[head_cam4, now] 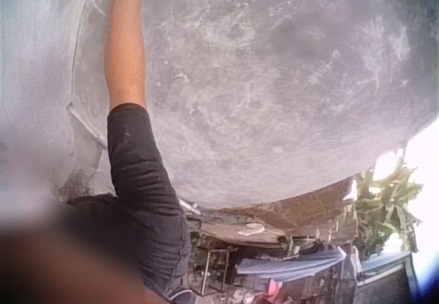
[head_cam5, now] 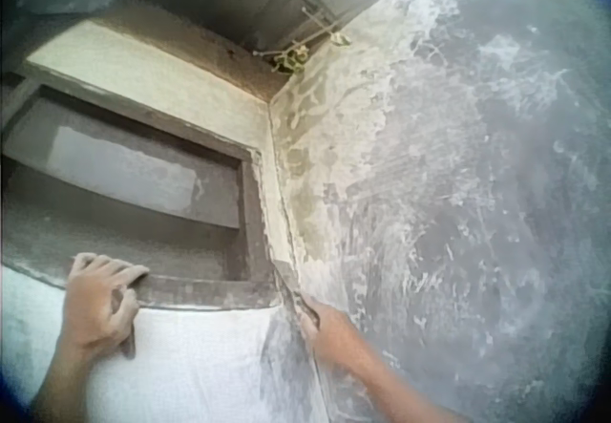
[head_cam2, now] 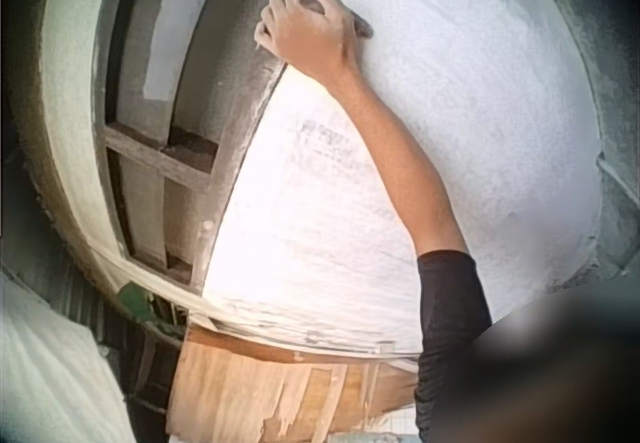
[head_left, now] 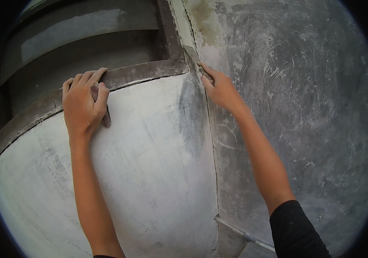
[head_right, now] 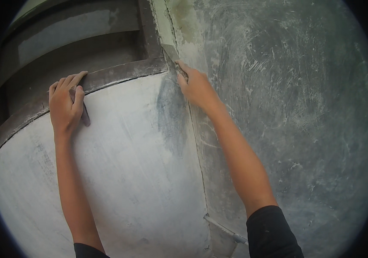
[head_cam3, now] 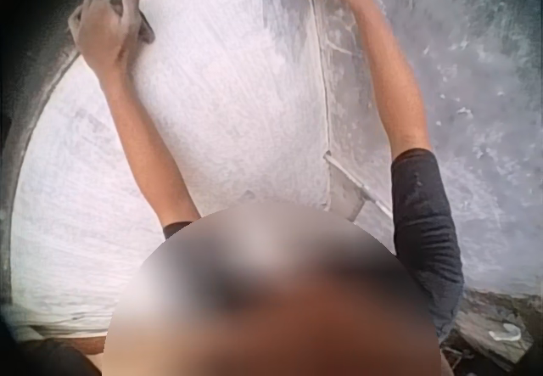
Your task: Smoothing the surface and preparing the corners of a concrete wall using a brick and a scraper spatula.
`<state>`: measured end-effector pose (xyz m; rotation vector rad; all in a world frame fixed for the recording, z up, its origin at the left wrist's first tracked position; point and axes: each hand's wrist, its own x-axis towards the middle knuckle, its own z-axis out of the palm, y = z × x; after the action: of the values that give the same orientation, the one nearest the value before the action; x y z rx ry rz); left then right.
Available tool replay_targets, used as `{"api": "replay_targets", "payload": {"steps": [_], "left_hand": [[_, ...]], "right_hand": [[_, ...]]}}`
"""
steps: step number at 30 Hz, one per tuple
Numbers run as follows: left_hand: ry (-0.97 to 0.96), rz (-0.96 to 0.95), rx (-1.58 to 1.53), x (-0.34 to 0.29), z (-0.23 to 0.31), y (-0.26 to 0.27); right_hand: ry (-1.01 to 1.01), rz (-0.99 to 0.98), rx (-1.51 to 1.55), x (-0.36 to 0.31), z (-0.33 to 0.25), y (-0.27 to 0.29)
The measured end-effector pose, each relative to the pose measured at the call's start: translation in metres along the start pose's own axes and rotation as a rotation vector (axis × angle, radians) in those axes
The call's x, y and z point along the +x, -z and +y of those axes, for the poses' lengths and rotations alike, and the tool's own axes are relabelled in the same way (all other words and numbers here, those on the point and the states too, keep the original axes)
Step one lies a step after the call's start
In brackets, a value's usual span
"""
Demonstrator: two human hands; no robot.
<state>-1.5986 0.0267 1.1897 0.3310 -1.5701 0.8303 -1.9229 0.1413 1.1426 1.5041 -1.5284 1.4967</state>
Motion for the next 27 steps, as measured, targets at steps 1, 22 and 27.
{"api": "replay_targets", "payload": {"steps": [1, 22, 27], "left_hand": [[0.003, -0.002, 0.011, -0.001, -0.001, 0.003], [-0.002, -0.009, -0.002, 0.001, 0.001, 0.005], [0.004, -0.016, 0.005, -0.004, -0.004, 0.009]], "right_hand": [[-0.026, -0.027, 0.013, -0.005, -0.004, -0.001], [0.087, 0.106, -0.051, 0.039, -0.006, 0.0], [0.033, 0.088, 0.0, 0.009, -0.006, -0.019]]}}
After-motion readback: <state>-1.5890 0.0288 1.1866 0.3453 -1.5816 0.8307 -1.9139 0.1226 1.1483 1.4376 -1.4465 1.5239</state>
